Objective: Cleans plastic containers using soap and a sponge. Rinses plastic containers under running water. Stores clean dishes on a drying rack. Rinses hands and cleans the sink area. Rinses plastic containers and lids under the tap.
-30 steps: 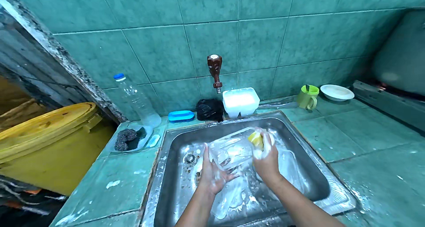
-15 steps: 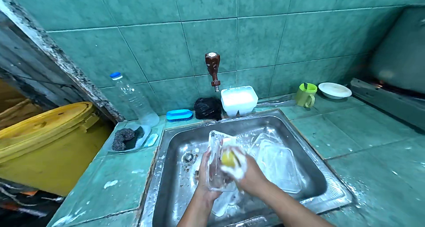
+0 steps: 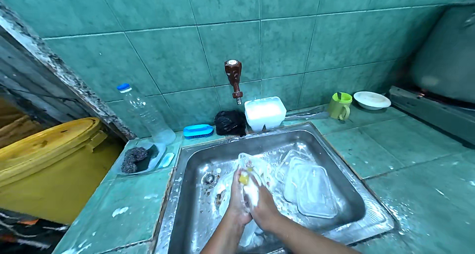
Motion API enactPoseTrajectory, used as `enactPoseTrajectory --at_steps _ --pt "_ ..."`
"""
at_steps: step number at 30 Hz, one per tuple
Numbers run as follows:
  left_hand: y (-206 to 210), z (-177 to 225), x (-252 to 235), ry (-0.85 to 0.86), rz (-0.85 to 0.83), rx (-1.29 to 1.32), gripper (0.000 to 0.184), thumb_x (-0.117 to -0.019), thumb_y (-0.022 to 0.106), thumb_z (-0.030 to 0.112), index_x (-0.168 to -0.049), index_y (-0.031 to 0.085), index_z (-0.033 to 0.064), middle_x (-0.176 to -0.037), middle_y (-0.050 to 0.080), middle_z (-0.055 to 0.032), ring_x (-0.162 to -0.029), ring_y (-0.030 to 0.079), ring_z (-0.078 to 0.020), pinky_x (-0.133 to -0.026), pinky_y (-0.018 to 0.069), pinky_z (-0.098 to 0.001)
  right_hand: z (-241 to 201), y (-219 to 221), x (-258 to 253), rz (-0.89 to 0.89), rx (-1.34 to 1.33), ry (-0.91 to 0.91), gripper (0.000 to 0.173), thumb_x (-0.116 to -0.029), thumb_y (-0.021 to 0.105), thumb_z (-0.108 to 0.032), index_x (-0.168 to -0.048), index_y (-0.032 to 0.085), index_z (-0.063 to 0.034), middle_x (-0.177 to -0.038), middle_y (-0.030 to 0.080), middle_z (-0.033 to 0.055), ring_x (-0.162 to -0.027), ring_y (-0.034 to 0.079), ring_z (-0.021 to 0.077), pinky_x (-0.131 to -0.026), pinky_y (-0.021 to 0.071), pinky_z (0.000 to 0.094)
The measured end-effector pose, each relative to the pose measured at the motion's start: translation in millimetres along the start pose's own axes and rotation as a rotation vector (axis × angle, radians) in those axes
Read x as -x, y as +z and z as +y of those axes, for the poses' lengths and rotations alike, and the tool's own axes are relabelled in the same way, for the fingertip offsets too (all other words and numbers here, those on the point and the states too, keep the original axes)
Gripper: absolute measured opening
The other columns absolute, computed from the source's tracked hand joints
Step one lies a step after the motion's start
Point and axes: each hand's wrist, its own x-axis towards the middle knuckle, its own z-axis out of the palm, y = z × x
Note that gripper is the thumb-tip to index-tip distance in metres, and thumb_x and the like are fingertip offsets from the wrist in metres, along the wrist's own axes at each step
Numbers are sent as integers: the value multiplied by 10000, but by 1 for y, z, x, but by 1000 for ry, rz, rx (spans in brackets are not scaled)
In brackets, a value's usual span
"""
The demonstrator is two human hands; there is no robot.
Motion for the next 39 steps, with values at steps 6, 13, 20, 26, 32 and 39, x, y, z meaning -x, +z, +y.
enactPoseTrajectory --at_steps 6,13,20,26,32,39 --pt "-2 6 1 -222 -54 -200 596 -1082 192 547 -1333 517 116 -1035 688 -169 -802 693 -281 -606 574 -407 23 -36 -55 -48 214 133 557 -1070 490 -234 -1599 349 -134 -1574 437 191 -1414 477 359 -1168 387 534" --pt "-53 22 -38 -16 -15 -1587 985 -788 786 626 -1612 327 340 -1667 248 -169 -1502 280 -411 -1160 317 -625 65 -67 -65 -202 655 424 745 -939 638 -108 -1610 315 -123 -1516 430 313 -1267 553 508 -994 480 653" --pt "-48 9 -43 -157 -59 -1837 975 -778 754 706 -1589 380 317 -1705 81 -202 -1551 112 -457 -1202 209 -655 80 -64 -46 -369 882 418 510 -1006 490 5 -1512 425 -3 -1370 560 326 -1231 588 492 -983 486 623" --pt "-22 0 -44 -103 -42 -877 572 -1116 337 440 -1516 442 46 -1482 529 -164 -1313 560 -277 -1064 470 -451 31 -76 -29 -150 845 328 561 -991 488 -9 -1538 445 -122 -1302 612 305 -1170 624 487 -932 509 613" --pt "-16 -7 -32 -119 -247 -8 713 -1075 114 559 -1476 455 79 -1090 737 -114 -911 741 -199 -773 621 -369 -24 -33 29 -171 607 8 639 -925 673 -114 -1534 481 -130 -1464 523 291 -1219 601 502 -941 515 637" --pt "-20 -1 -7 -125 -453 300 399 -960 472 395 -1135 706 123 -1006 759 -142 -890 754 -265 -760 631 -439 -13 -66 -1 92 262 -164 662 -913 695 -516 -1436 578 -129 -1380 626 162 -1297 576 352 -1095 411 631"
